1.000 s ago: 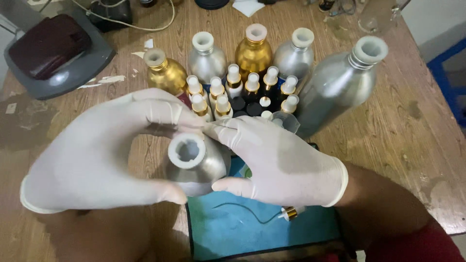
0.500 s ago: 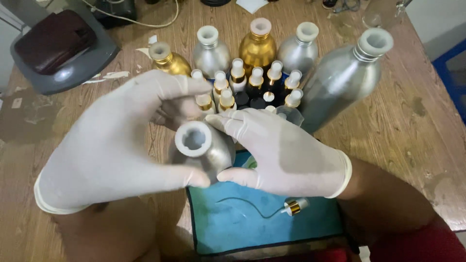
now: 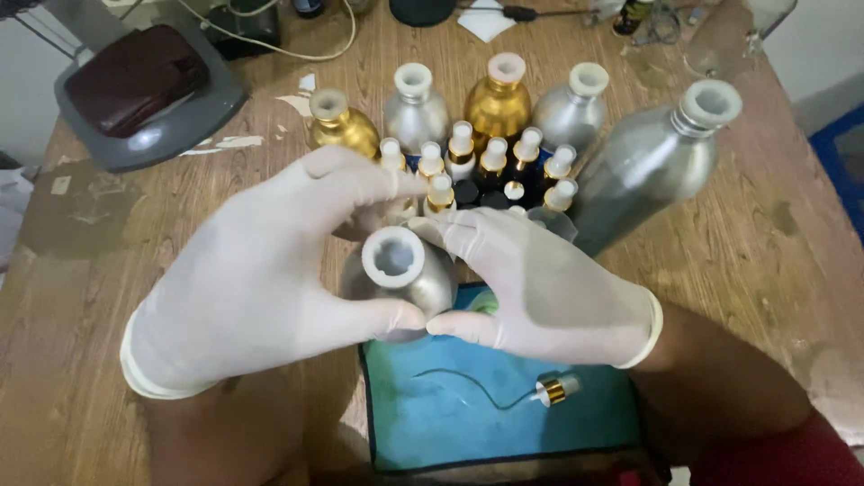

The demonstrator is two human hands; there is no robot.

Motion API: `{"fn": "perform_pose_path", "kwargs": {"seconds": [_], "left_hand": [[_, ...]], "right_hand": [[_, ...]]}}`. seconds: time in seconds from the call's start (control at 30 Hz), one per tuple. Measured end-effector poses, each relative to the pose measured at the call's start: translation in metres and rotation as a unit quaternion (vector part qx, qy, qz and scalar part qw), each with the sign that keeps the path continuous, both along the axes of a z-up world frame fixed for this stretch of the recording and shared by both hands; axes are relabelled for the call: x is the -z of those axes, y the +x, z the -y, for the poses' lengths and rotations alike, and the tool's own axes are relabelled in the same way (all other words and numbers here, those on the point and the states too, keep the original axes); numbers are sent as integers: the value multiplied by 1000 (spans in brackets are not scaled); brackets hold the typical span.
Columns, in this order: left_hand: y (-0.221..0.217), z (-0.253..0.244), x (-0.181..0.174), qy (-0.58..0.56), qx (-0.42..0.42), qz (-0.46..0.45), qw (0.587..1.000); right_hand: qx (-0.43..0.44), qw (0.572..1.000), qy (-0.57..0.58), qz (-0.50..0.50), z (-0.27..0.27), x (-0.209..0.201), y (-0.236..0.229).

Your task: Transferring liquid from large aluminum bottles into smaller containers using a beaker.

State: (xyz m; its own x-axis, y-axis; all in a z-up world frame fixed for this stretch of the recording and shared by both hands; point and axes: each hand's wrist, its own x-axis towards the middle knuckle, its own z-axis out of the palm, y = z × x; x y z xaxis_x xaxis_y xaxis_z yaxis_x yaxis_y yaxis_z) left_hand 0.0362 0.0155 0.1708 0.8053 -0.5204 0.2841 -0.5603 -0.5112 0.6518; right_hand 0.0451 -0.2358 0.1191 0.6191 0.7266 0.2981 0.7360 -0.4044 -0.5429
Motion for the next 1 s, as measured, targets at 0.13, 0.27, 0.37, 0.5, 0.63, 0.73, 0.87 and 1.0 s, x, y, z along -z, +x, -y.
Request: {"fn": "perform_pose_path", "kwargs": {"seconds": [0.13, 0.27, 0.37, 0.5, 0.63, 0.73, 0.87, 1.0], "left_hand": [[-1, 0, -8, -17, 54, 7, 998], [-8, -6, -6, -7, 65, 35, 997], [-12, -5, -7, 2, 30, 41, 999], [-14, -4, -8, -16, 48, 87, 995], [-16, 2, -8, -2, 38, 93, 995], [-16, 9, -4, -15, 11, 108, 994], [-15, 13, 3, 14, -58, 110, 992], [-13, 10, 7, -9, -51, 119, 991]], "right_hand": [[4, 1000, 9, 20, 1, 1, -2], [20, 1000, -10, 9, -1, 2, -5], [9, 1000, 7, 28, 0, 4, -6], [8, 999, 7, 31, -1, 2, -8], [5, 1000, 10, 28, -1, 2, -9], [1, 999, 29, 32, 0, 3, -8], [16, 1000, -2, 12, 1, 2, -7], [14, 1000, 5, 27, 2, 5, -7]]}}
